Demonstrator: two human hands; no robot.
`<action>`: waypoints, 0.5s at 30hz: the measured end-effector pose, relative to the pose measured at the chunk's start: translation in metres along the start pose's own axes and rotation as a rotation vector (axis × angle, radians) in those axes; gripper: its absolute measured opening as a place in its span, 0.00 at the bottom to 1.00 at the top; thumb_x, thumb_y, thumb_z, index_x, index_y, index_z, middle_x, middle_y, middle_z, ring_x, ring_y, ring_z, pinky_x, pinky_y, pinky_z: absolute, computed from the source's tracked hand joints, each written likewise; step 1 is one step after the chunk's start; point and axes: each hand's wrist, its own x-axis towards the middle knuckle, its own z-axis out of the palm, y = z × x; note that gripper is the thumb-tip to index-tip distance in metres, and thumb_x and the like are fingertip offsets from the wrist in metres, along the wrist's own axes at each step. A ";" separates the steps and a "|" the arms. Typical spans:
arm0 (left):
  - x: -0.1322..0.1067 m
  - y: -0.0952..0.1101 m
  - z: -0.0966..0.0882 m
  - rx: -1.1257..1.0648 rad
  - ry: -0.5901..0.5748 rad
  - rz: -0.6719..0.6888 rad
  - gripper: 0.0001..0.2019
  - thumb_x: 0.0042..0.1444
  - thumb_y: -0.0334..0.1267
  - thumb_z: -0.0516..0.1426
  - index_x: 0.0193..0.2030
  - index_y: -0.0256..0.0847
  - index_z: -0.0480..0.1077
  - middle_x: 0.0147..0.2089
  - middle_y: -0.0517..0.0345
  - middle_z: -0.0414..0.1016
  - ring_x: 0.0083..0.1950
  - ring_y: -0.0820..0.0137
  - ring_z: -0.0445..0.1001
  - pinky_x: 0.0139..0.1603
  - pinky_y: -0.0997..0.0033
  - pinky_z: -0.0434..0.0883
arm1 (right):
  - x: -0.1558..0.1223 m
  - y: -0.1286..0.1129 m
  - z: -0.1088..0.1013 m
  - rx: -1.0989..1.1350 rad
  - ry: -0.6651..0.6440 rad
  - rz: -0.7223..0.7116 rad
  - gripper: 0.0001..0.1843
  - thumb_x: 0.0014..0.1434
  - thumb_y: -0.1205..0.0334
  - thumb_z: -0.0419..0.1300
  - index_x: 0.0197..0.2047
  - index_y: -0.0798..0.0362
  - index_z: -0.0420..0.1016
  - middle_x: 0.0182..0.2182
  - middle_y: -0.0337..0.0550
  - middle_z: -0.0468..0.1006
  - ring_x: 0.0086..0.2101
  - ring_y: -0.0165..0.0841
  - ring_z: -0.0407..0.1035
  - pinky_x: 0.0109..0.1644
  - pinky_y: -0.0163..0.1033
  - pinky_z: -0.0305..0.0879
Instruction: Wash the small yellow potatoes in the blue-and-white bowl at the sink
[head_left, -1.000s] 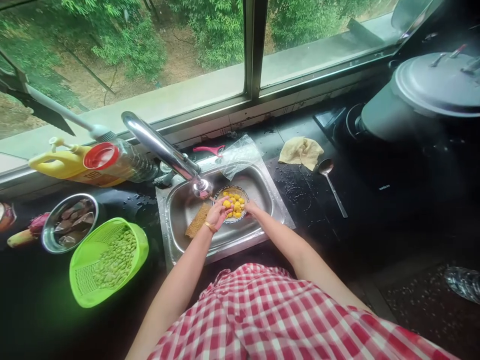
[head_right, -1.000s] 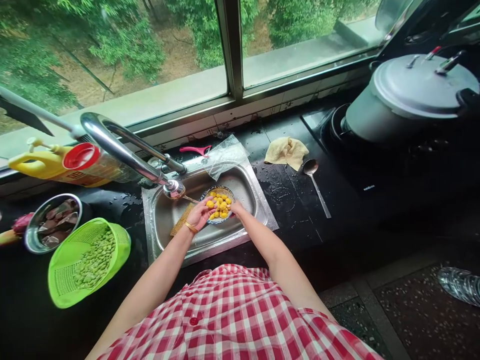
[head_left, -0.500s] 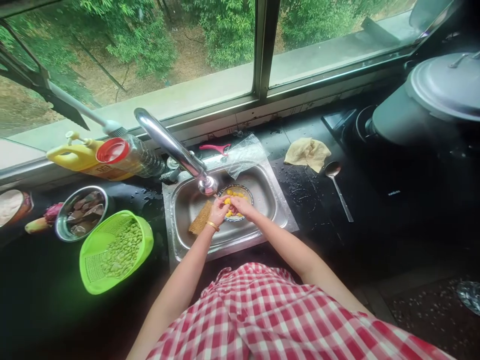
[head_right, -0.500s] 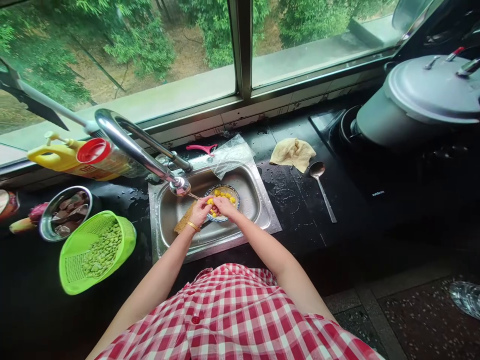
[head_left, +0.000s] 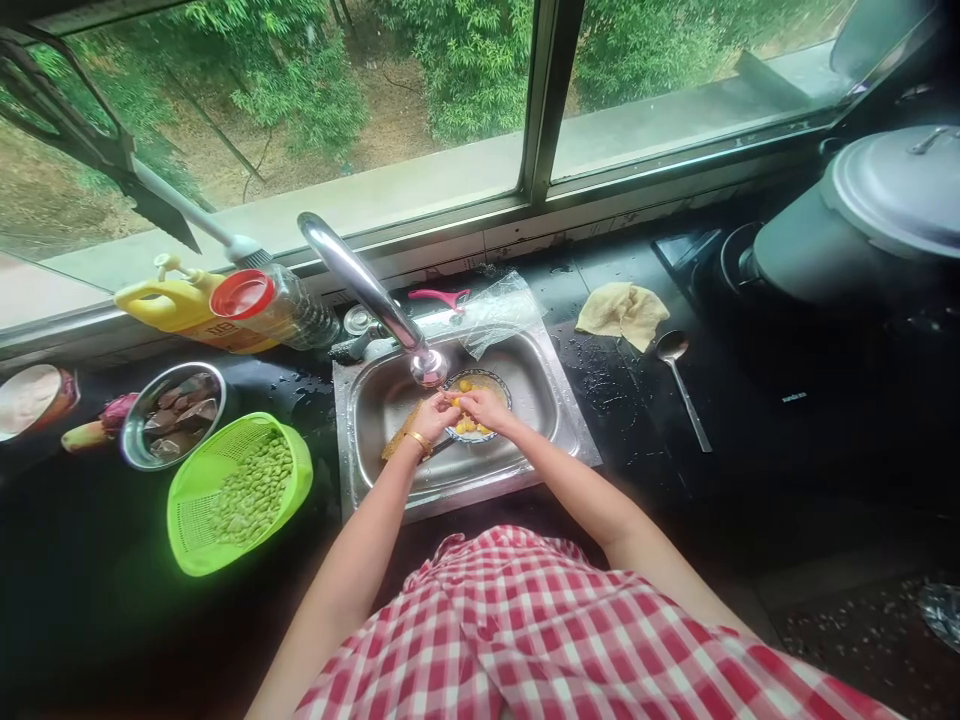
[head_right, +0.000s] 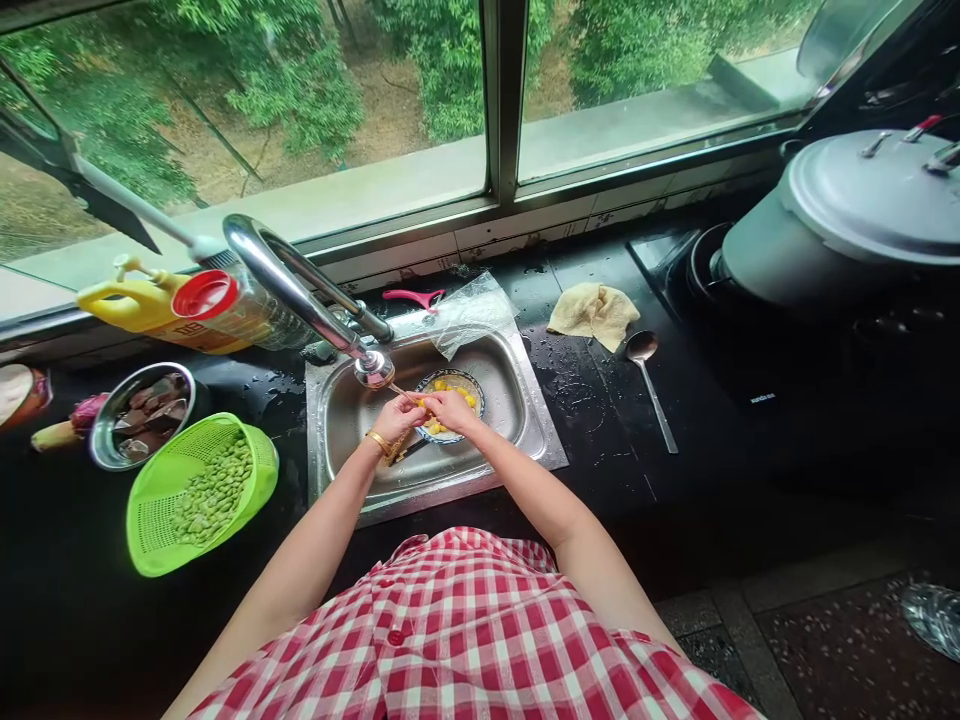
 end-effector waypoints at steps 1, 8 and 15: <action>0.000 0.000 0.000 -0.006 -0.007 -0.010 0.16 0.37 0.34 0.65 0.36 0.36 0.73 0.26 0.58 0.74 0.27 0.72 0.72 0.29 0.74 0.69 | 0.000 0.001 0.000 0.009 0.000 0.005 0.17 0.58 0.61 0.50 0.33 0.58 0.78 0.18 0.35 0.65 0.21 0.24 0.58 0.25 0.29 0.51; 0.003 0.000 0.003 -0.012 0.011 -0.065 0.14 0.39 0.33 0.63 0.37 0.36 0.72 0.33 0.53 0.76 0.34 0.69 0.75 0.35 0.72 0.71 | 0.000 0.010 0.000 0.083 -0.010 0.027 0.14 0.57 0.63 0.51 0.31 0.59 0.77 0.18 0.35 0.66 0.20 0.23 0.57 0.25 0.29 0.52; 0.018 -0.017 0.006 0.152 0.006 -0.096 0.17 0.51 0.40 0.56 0.47 0.37 0.70 0.32 0.52 0.75 0.29 0.70 0.74 0.26 0.73 0.71 | -0.001 0.018 0.003 0.192 0.017 0.163 0.15 0.60 0.62 0.48 0.37 0.57 0.75 0.23 0.39 0.74 0.24 0.27 0.66 0.28 0.31 0.64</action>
